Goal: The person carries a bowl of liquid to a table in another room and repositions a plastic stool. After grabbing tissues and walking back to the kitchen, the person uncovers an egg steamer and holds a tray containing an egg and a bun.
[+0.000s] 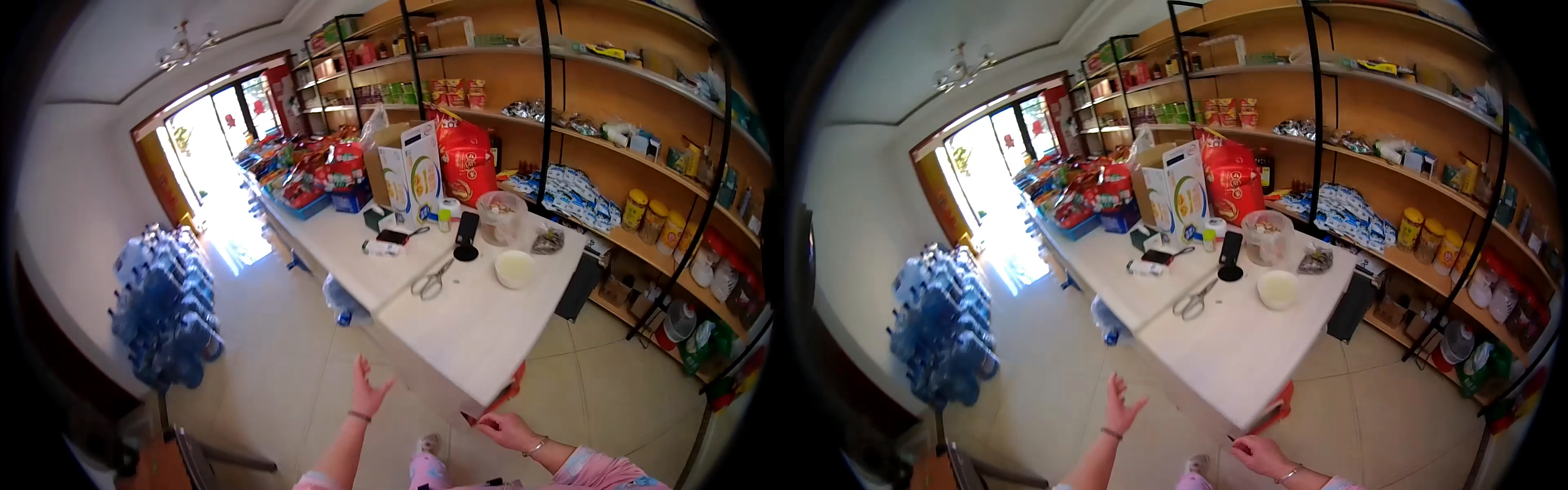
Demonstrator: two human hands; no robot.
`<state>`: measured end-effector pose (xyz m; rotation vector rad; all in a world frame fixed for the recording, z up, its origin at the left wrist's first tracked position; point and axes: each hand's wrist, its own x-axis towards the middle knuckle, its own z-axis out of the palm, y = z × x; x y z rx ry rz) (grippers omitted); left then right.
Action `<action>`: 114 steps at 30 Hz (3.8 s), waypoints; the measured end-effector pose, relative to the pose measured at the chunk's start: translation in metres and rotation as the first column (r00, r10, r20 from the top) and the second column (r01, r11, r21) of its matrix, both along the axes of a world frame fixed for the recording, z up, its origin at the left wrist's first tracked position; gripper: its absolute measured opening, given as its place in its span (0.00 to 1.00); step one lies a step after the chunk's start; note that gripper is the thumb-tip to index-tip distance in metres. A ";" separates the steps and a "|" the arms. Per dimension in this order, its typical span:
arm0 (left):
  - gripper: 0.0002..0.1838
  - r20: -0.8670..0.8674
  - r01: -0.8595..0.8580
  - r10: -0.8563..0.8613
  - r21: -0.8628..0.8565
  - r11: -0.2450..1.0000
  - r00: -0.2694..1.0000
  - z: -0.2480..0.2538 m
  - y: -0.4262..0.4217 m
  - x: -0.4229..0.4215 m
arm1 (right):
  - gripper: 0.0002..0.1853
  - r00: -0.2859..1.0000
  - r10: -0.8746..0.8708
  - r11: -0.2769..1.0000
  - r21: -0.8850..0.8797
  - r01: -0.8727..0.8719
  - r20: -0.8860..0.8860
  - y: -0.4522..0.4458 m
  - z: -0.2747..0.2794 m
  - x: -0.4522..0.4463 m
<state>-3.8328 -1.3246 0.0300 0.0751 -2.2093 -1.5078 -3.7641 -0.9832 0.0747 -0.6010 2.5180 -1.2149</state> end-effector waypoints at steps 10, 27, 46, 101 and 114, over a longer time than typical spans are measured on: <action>0.60 0.100 -0.141 0.161 -0.183 0.973 0.982 0.064 -0.098 -0.451 | 0.08 0.952 -0.176 0.941 0.240 0.237 -0.250 -0.116 -0.018 -0.160; 0.66 0.065 -0.056 0.098 -0.470 0.881 0.993 0.040 -0.128 -0.601 | 0.03 0.914 -0.186 0.977 0.027 0.210 -0.362 -0.107 -0.053 -0.147; 0.58 0.305 0.587 -0.510 -0.536 0.607 0.804 0.136 0.111 -0.109 | 0.22 0.694 -0.608 0.789 -0.199 0.581 -0.386 -0.088 0.103 -0.130; 0.33 0.197 0.021 -0.850 0.971 0.237 0.488 -0.011 0.282 -0.327 | 0.11 -0.068 -0.905 -0.054 0.045 0.998 0.421 -0.008 0.055 0.147; 0.28 0.217 -0.090 -0.832 0.976 0.199 0.511 -0.026 0.252 -0.301 | 0.14 0.018 -0.936 0.054 0.094 0.994 0.352 0.004 0.047 0.148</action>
